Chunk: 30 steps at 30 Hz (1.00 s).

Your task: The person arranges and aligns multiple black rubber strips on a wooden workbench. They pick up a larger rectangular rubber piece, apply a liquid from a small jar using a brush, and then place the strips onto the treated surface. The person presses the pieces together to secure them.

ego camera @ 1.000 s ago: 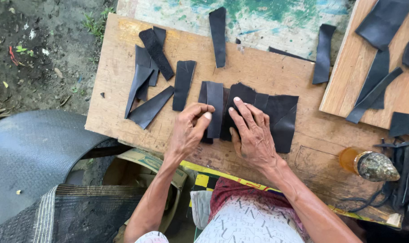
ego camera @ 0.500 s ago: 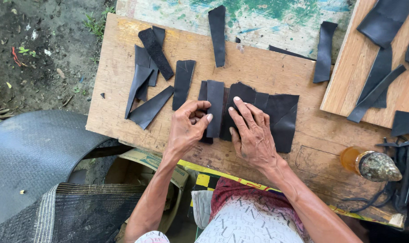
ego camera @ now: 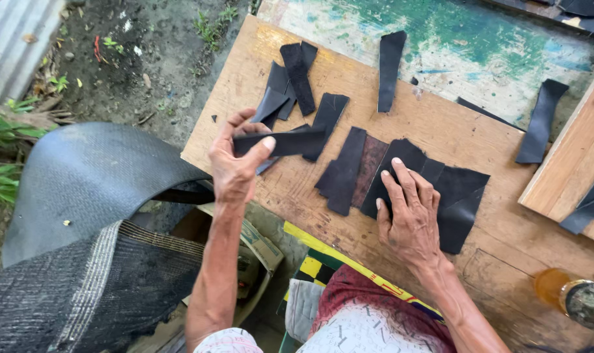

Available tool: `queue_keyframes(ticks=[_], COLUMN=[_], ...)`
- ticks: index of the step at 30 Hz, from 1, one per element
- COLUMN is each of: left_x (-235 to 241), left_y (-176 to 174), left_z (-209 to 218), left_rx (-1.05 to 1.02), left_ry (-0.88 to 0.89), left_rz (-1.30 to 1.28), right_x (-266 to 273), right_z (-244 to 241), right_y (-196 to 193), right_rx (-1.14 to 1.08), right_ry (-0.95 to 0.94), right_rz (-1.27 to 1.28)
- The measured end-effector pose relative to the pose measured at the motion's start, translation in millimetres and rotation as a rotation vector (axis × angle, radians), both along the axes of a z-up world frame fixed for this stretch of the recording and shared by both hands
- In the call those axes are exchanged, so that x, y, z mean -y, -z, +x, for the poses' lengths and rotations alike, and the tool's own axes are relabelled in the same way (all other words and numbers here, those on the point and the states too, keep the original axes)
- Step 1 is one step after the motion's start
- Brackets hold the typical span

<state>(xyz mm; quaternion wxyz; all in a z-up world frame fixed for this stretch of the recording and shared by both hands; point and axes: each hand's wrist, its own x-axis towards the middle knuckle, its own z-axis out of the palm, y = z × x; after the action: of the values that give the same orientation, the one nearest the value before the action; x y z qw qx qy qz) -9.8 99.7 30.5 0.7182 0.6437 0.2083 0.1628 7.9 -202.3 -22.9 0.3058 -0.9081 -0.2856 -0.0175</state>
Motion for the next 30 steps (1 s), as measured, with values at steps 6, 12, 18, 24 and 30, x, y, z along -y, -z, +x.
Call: queue_keyframes(ticks=[6,12,18,24,30], left_x=[-17.7,-32.1,-31.4,-34.9,-32.3], left_y=[26.2,69.0,62.0,65.3,35.3], left_z=[-11.5,-11.5,-10.7,2.8,-4.3], left_rx=[-0.234,-0.345,-0.275,-0.348,-0.37], left_ry=[0.151,0.384,0.386,0.176,0.331], left_rz=[-0.112,-0.022,-0.045,0.23,0.294], right_x=[0.6,-0.4,-0.5,-1.8,-1.2], right_z=[-2.1,-3.2,-4.2,-3.4,-3.0], right_y=[4.0,2.4,2.6,-0.5,0.9], right_rx=[0.015,0.018,0.017,0.022,0.01], right_ry=[-0.006,-0.015,-0.015,-0.007,-0.01], right_rz=[-0.018,-0.031,-0.017,-0.012,-0.016])
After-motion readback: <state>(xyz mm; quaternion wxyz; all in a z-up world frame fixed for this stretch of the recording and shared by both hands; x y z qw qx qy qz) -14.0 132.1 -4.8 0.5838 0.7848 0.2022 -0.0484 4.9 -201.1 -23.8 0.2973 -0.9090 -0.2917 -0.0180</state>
